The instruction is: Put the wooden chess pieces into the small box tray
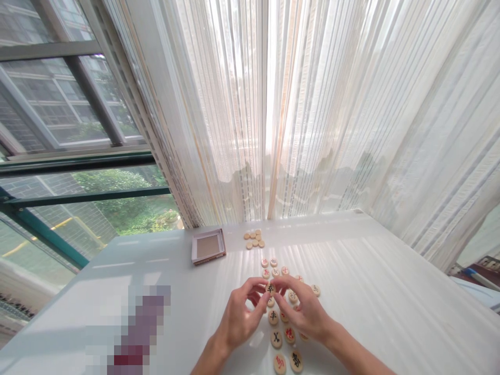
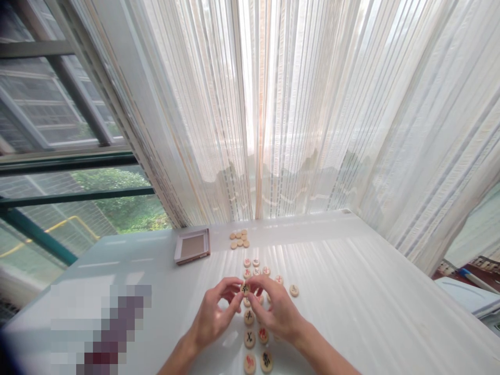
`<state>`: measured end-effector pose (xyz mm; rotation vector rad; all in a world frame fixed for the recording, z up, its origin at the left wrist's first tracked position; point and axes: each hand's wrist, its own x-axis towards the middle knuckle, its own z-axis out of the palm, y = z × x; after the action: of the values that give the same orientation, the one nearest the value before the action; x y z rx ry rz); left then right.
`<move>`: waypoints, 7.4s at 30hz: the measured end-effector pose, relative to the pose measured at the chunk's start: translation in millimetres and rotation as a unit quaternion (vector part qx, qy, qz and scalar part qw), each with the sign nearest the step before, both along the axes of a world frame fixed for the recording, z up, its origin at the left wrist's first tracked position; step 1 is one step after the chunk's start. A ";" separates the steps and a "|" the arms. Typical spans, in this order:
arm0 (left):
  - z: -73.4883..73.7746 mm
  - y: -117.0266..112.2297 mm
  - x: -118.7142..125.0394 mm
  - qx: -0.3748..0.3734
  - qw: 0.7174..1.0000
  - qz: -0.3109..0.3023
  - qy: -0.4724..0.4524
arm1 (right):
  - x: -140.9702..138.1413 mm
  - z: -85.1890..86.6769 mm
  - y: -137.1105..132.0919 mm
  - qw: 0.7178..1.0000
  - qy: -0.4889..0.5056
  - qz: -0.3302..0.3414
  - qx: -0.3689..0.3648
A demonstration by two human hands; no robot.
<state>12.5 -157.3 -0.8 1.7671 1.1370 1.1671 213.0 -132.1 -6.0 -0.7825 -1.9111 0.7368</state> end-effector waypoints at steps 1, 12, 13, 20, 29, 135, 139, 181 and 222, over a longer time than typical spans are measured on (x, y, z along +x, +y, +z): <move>0.1 0.4 0.1 -0.001 1.000 0.001 -0.005 | -0.2 -0.3 0.0 1.000 0.002 0.002 0.001; -7.5 2.8 0.1 0.007 1.000 0.026 -0.005 | -5.4 3.6 -3.6 0.999 -0.027 0.021 -0.003; -7.5 2.8 0.2 0.007 1.000 0.028 -0.004 | -5.8 3.7 -3.7 0.999 -0.028 0.021 -0.003; -1.1 1.9 2.6 0.006 1.000 0.020 -0.023 | -5.7 -1.1 -0.7 1.000 -0.024 0.016 -0.010; -2.6 1.0 1.0 0.010 1.000 0.000 -0.014 | -2.7 -3.6 3.5 1.000 -0.004 -0.004 -0.007; -2.4 12.1 -16.7 0.014 0.996 0.081 0.017 | 3.8 -5.1 7.1 0.997 -0.026 -0.065 -0.006; -8.9 20.4 -23.1 -0.003 0.995 0.100 0.019 | 5.2 -0.8 8.9 0.997 -0.023 -0.069 -0.006; -4.7 21.5 -35.6 0.043 0.968 0.010 0.249 | 7.3 3.2 8.0 0.998 -0.058 -0.037 0.003; -17.7 26.4 -44.2 0.053 0.977 0.058 0.197 | -6.4 42.3 81.6 0.990 -0.119 -0.062 -0.050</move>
<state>-31.7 -130.9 -18.6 2.1010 1.4454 0.9827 206.6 -50.5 36.2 -1.0830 -2.0264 0.6913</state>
